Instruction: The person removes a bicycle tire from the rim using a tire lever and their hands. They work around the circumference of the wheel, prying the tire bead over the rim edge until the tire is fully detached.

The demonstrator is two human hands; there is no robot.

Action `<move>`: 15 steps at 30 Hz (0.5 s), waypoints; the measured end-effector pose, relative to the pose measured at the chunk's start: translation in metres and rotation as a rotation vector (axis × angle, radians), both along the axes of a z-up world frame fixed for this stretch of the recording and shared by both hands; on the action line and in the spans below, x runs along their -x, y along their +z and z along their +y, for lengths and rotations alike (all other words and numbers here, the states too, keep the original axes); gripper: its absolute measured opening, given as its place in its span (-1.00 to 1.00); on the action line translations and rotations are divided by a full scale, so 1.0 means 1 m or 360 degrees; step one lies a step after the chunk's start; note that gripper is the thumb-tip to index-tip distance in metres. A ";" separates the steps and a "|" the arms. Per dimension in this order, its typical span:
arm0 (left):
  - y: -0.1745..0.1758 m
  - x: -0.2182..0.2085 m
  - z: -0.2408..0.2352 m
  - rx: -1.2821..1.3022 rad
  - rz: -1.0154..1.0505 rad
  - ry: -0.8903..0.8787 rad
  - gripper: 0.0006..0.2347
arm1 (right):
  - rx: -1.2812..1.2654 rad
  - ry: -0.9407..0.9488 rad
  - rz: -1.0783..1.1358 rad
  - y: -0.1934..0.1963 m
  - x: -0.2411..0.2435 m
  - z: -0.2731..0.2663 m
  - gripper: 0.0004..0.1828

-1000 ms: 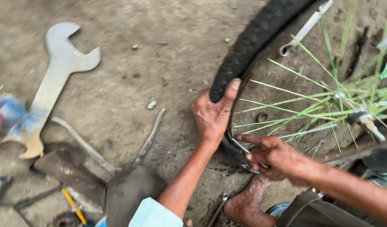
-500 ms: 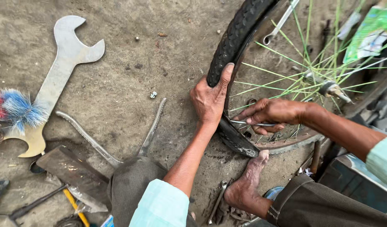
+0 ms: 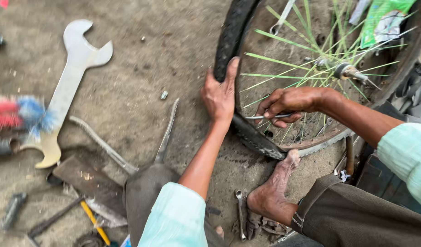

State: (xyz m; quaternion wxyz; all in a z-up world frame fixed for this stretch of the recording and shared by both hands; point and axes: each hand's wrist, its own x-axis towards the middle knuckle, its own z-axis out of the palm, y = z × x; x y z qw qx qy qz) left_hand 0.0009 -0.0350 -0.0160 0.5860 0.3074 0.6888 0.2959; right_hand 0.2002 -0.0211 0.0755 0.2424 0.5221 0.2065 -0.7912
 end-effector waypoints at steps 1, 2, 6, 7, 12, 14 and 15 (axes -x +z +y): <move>0.002 0.001 0.003 0.0003 0.0016 -0.0019 -0.22 | -0.0009 0.0023 -0.0018 0.000 -0.001 0.004 -0.50; 0.006 0.003 0.006 0.0006 0.0033 -0.0038 -0.22 | -0.0018 0.0046 -0.0036 0.001 0.001 0.004 -0.50; 0.028 0.005 0.018 -0.0284 0.0211 -0.0080 -0.20 | -0.0077 0.0170 -0.0042 0.003 0.004 0.007 -0.42; 0.032 0.002 0.022 -0.0664 0.0405 -0.0042 -0.19 | -0.0077 0.0169 -0.0022 0.004 0.003 0.005 -0.41; 0.031 -0.006 0.038 -0.0355 0.0419 -0.0215 -0.32 | -0.0051 0.0187 0.0077 0.005 0.000 0.005 -0.39; 0.025 -0.006 0.042 -0.0184 0.0448 -0.0244 -0.39 | 0.0012 0.0232 0.0165 0.002 0.003 0.016 -0.35; 0.023 -0.007 0.041 -0.0236 0.0390 -0.0189 -0.42 | 0.0053 0.0244 0.0204 0.002 0.003 0.019 -0.33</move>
